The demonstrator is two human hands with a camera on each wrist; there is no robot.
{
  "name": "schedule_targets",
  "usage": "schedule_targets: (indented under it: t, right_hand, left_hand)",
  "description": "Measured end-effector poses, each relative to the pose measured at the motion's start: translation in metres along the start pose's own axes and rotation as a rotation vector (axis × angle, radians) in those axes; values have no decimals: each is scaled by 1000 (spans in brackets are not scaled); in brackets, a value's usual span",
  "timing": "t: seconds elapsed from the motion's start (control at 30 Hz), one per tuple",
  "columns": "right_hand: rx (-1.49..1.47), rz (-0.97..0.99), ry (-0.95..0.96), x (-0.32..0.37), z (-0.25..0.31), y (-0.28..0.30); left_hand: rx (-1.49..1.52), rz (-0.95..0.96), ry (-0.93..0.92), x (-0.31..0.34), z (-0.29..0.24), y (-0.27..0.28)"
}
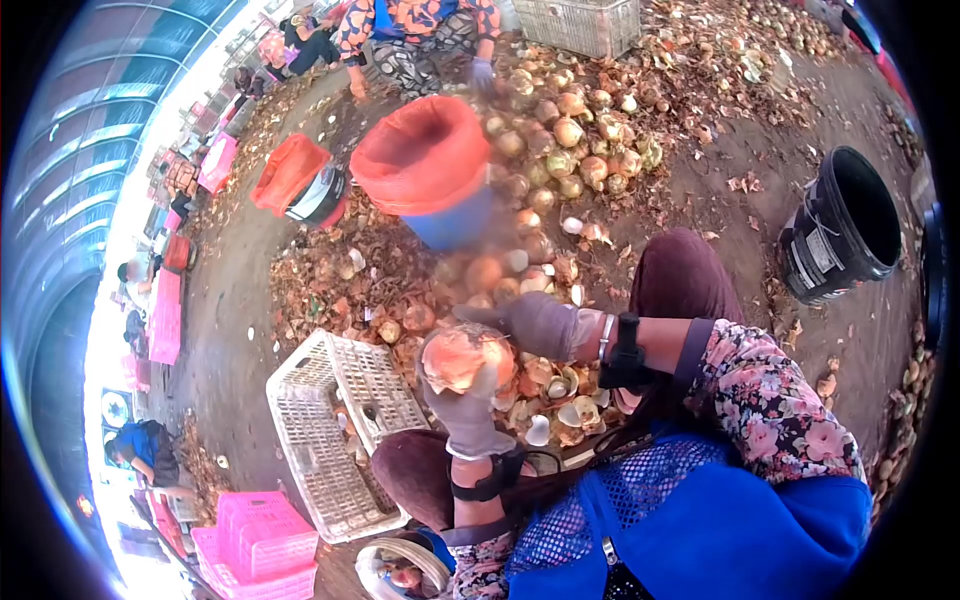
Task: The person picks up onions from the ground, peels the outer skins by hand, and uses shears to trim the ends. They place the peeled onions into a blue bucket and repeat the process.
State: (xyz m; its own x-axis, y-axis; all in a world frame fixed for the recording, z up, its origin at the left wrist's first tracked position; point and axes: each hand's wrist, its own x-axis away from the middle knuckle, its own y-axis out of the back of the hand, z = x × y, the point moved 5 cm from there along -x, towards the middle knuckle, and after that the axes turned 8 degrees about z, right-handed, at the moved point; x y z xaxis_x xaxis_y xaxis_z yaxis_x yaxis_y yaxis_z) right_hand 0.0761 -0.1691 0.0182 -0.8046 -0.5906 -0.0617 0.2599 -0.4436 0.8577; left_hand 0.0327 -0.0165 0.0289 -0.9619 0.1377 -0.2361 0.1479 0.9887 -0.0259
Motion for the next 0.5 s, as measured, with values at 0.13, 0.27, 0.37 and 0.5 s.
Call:
schedule_targets:
  t: [0.13, 0.27, 0.37, 0.5]
  right_hand:
    - [-12, -215, 103, -21, -24, -12]
    - [-311, -142, 208, -37, -49, -39]
    - [-758, 32, 393, -16, -19, -19]
    - [-711, 225, 181, 7, 6, 29]
  left_hand:
    - [741, 35, 256, 7, 10, -19]
    - [980, 148, 243, 1, 6, -22]
    - [895, 395, 94, -9, -18, -28]
    - [807, 353, 223, 8, -3, -13]
